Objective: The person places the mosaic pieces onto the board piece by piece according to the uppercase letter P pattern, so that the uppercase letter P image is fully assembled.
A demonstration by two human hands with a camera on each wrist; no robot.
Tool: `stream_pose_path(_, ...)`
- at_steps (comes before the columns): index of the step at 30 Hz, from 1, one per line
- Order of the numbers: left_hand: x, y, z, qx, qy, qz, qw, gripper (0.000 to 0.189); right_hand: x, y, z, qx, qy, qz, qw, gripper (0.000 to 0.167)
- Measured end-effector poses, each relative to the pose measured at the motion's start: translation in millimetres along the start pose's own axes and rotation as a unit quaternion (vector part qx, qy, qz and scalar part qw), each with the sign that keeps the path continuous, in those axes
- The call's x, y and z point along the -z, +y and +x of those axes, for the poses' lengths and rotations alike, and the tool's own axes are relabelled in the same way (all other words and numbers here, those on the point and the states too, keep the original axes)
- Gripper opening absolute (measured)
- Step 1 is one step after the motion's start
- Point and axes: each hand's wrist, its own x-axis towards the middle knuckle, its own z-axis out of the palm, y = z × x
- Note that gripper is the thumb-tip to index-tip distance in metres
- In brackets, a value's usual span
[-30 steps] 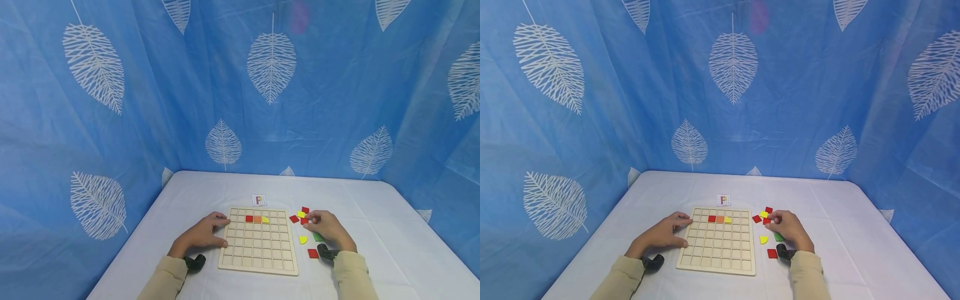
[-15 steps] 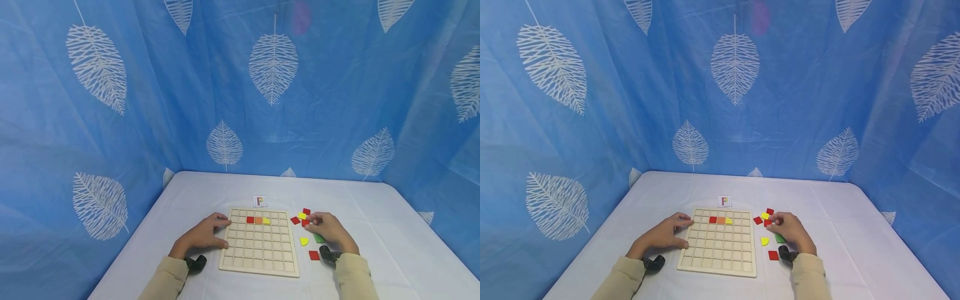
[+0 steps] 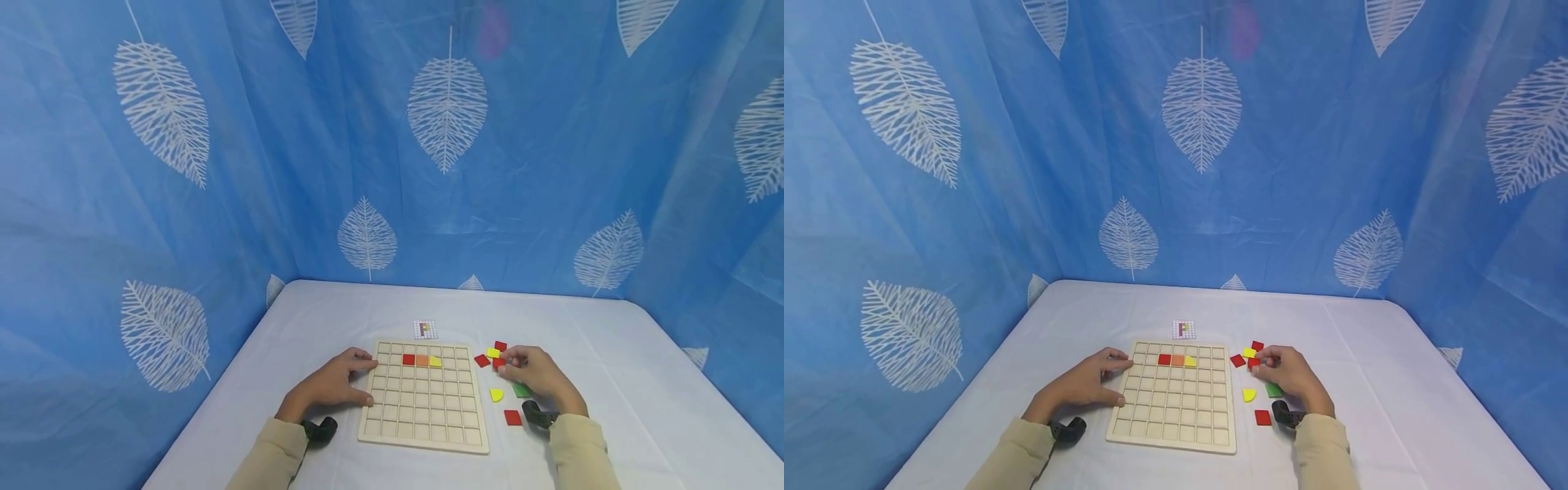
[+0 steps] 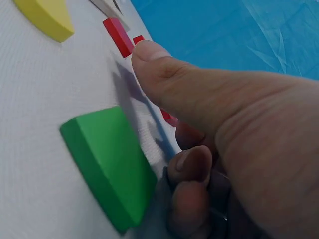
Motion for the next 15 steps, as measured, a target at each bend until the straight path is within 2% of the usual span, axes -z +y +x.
stream_pose_path(8, -2.1, -1.4, 0.0, 0.001, -0.001, 0.005, 1.0000, 0.084, -0.1, -2.5, -1.3, 0.011, 0.011, 0.005, 0.9999, 0.036)
stream_pose_path(15, -1.1, -3.3, 1.3, -0.007, 0.002, 0.006, 1.0000, 0.085, 5.8, -15.0, -0.2, 0.057, 0.016, 0.006, 0.9982, 0.030)
